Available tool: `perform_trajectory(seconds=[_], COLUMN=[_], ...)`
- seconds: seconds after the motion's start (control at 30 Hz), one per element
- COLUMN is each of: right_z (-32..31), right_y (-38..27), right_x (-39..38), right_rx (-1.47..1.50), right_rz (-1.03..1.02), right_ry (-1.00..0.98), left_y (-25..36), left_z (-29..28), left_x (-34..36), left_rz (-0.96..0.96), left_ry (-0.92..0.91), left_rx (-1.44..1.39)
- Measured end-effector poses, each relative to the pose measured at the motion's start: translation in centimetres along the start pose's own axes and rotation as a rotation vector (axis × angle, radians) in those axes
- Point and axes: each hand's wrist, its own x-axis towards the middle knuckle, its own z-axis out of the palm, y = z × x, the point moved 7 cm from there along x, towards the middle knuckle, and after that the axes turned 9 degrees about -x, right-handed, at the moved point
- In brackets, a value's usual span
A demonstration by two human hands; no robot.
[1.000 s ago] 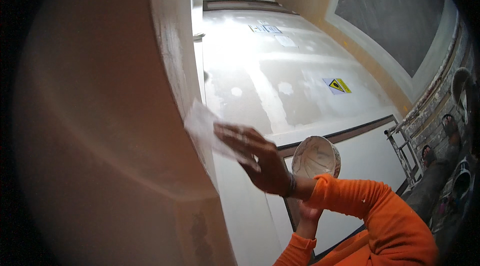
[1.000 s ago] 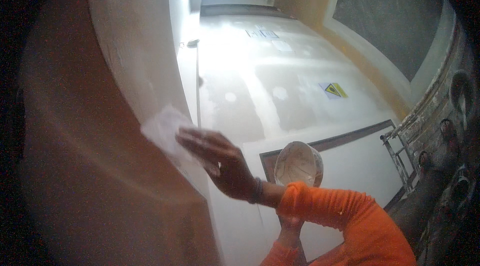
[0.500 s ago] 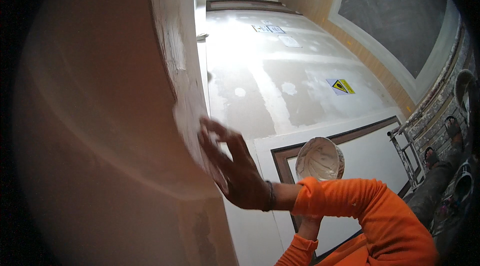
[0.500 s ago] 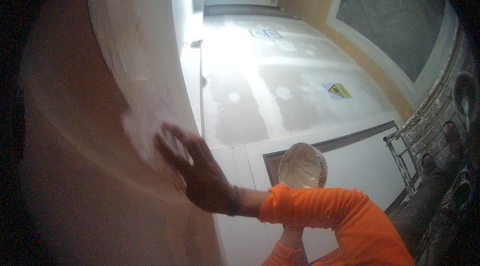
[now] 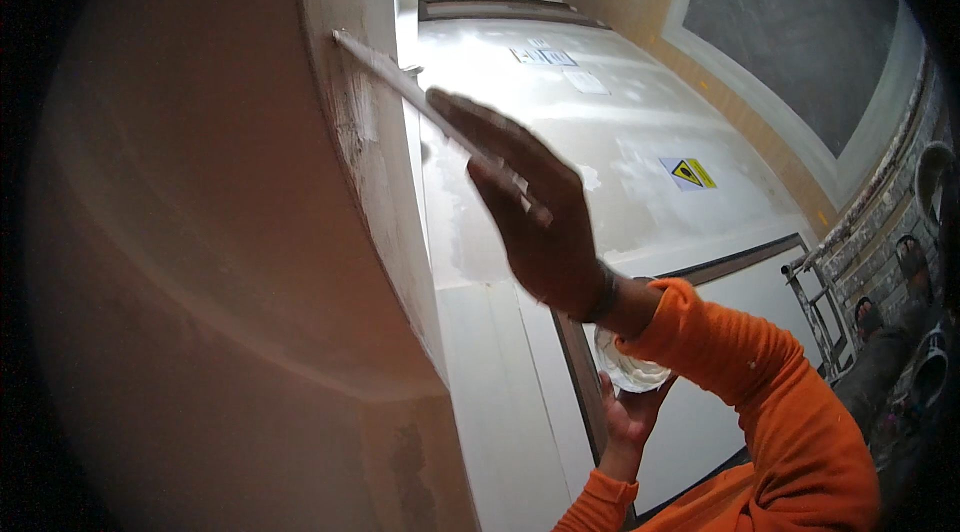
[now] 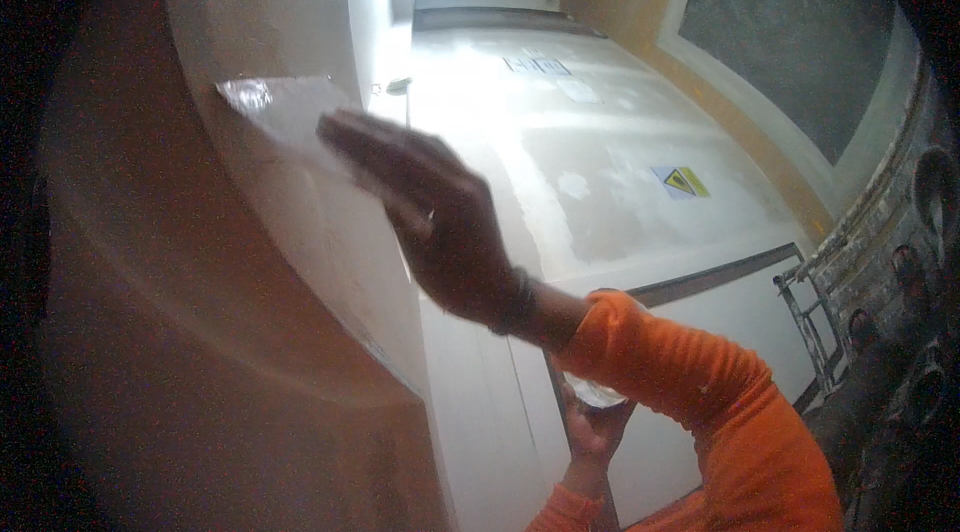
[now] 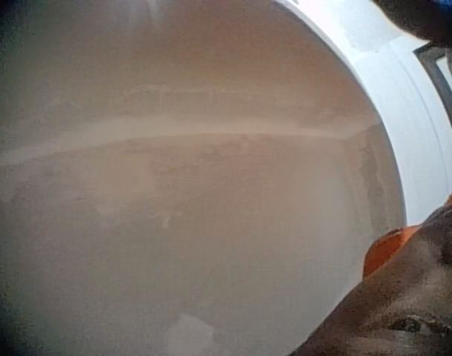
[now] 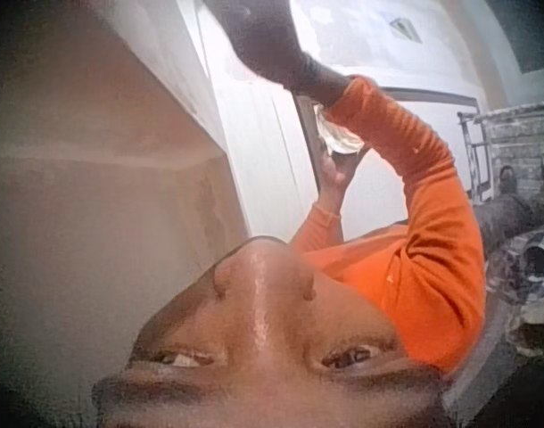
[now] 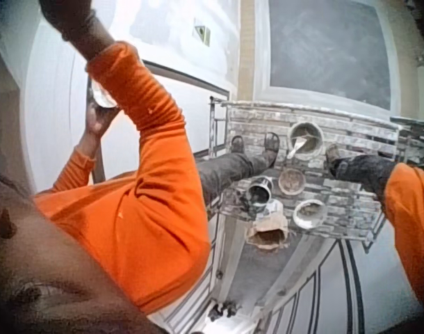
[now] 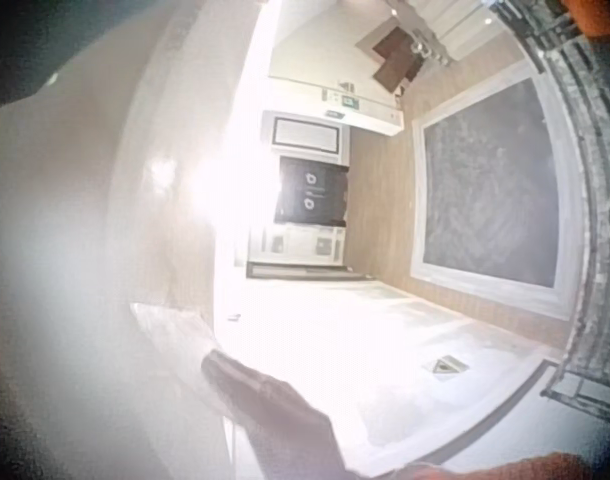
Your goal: The person holds a container of white plaster in the left hand and uses a trowel in the right hand to scoop the material. They apply the plaster to a wall surface, smoothing it out with the trowel. The person repeatedly scoops more plaster from the container and continues applying it to the wall.
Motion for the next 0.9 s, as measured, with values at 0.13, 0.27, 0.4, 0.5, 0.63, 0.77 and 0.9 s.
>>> perform_trajectory(seconds=[0.13, 0.27, 0.4, 0.5, 0.63, 0.77, 0.9], right_z=[1.7, 1.6, 0.0, -1.1, 1.2, 3.1, -1.1], right_y=[-0.8, -1.1, -0.9, -0.8, -2.6, -3.6, -2.3], right_x=[-6.4, -14.5, -14.6, -8.8, -2.0, -5.8, -10.4], right_rx=[0.043, 0.062, 0.047, -0.022, -0.172, -0.108, -0.055], right_rz=[0.145, 0.209, 0.265, 0.267, 0.003, 0.035, 0.044], right_ry=[-0.136, -0.281, -0.266, -0.078, -0.007, -0.119, -0.258], left_y=[-0.2, -1.5, -0.8, 0.4, -0.2, -0.9, -1.1], left_z=[-1.3, -1.2, -1.2, -1.1, 0.0, 0.8, -2.4], left_x=[0.3, 0.3, 0.5, 0.3, 0.6, 0.2, 1.2], left_rz=[-0.128, -0.262, -0.122, 0.073, -0.119, -0.048, -0.22], left_ry=[-0.191, -0.316, -0.193, 0.031, -0.22, -0.198, -0.16], left_rx=[-0.321, -0.574, -0.305, 0.004, -0.274, -0.16, -0.454])
